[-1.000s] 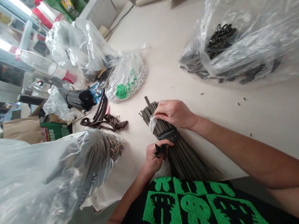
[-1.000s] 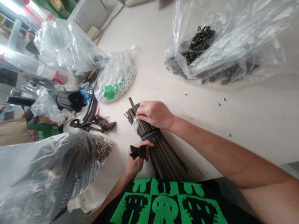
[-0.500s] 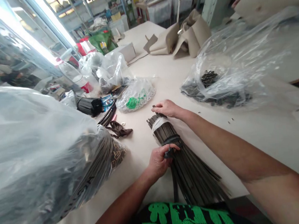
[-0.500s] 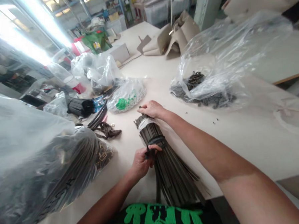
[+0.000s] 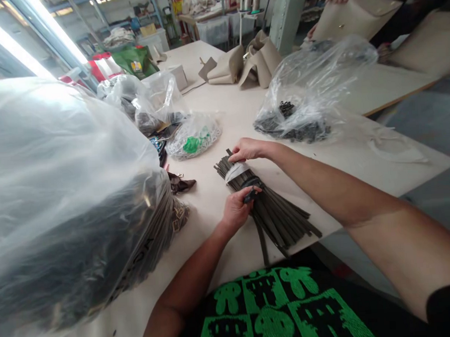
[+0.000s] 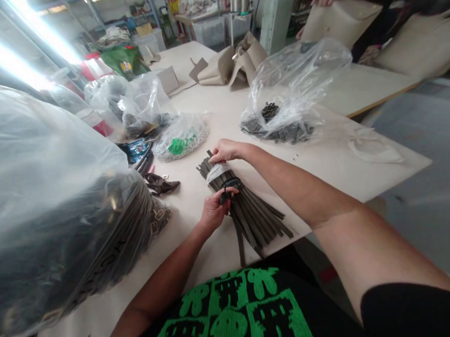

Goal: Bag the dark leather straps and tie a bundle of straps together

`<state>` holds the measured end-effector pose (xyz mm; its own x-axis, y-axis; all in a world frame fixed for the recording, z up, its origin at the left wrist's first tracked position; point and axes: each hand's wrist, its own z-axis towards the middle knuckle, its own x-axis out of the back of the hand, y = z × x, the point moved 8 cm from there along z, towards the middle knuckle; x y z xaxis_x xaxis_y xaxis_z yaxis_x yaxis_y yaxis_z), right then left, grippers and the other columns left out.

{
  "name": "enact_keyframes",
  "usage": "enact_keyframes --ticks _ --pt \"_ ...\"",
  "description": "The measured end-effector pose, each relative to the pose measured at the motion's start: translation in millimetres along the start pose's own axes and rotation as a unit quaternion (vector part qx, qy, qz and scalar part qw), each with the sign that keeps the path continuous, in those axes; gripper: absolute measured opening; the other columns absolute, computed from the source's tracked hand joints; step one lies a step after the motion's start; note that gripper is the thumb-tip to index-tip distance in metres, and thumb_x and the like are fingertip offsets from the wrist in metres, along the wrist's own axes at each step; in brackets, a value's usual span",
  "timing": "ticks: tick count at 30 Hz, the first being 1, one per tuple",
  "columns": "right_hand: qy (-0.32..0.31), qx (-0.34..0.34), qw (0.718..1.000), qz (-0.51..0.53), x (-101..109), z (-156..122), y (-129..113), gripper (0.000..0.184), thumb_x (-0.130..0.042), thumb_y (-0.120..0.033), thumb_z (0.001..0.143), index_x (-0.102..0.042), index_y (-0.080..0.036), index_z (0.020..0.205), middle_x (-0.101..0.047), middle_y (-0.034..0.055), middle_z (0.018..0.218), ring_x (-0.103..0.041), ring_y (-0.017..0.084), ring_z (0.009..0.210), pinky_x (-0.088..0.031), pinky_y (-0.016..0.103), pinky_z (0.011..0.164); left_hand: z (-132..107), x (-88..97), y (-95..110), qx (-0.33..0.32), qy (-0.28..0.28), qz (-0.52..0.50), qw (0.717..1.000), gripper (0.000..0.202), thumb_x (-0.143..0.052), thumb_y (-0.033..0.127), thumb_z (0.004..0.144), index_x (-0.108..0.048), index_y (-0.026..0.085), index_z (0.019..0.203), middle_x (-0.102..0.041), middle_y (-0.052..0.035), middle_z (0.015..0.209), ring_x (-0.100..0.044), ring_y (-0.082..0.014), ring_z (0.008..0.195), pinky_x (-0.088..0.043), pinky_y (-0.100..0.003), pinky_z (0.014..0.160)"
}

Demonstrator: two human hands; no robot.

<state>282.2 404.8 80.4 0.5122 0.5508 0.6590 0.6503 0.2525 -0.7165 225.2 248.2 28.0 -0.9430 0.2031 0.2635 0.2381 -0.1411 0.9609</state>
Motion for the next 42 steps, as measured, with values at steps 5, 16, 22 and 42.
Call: enact_keyframes --ticks 5,16,22,42 --pt "-0.025 0.0 0.999 -0.033 -7 -12 1 0.03 -0.067 -0.034 0.076 -0.056 -0.016 0.055 -0.047 -0.0037 0.05 -0.039 0.009 0.053 -0.028 0.026 0.056 4 0.9 -1 -0.006 0.001 -0.016 1.0 0.026 -0.049 0.023 0.088 -0.069 0.016 0.103 -0.046 0.0065 0.054 -0.042 -0.0051 0.044 -0.035 -0.016 0.046" --pt "0.111 -0.028 0.992 0.045 -3 -25 21 0.03 -0.064 -0.039 0.075 -0.06 -0.013 0.061 -0.046 -0.006 0.052 -0.039 0.008 0.055 -0.028 0.024 0.057 12 -6.4 -3 0.021 -0.04 -0.045 0.998 0.023 -0.05 0.029 0.091 -0.066 0.016 0.098 -0.047 0.007 0.052 -0.041 -0.0053 0.039 -0.033 -0.016 0.042" --pt "0.119 -0.003 0.989 0.087 -6 -20 25 0.033 -0.052 -0.04 0.087 -0.068 -0.012 0.088 -0.052 -0.0045 0.06 -0.048 0.009 0.053 -0.036 0.023 0.055 11 -9.4 -9 0.0 -0.041 -0.019 0.999 0.028 -0.047 0.019 0.086 -0.069 0.016 0.104 -0.047 0.0068 0.053 -0.043 -0.0058 0.041 -0.035 -0.016 0.044" --pt "0.239 0.268 0.932 0.042 -31 -145 -4 0.021 -0.053 -0.025 0.094 -0.067 -0.02 0.11 -0.067 0.0087 0.117 -0.062 0.02 0.112 -0.05 0.037 0.1 15 -1.8 -7 0.059 -0.015 -0.159 0.985 0.059 -0.054 0.076 0.082 -0.053 0.017 0.078 -0.044 0.0071 0.045 -0.038 -0.006 0.037 -0.03 -0.02 0.039"
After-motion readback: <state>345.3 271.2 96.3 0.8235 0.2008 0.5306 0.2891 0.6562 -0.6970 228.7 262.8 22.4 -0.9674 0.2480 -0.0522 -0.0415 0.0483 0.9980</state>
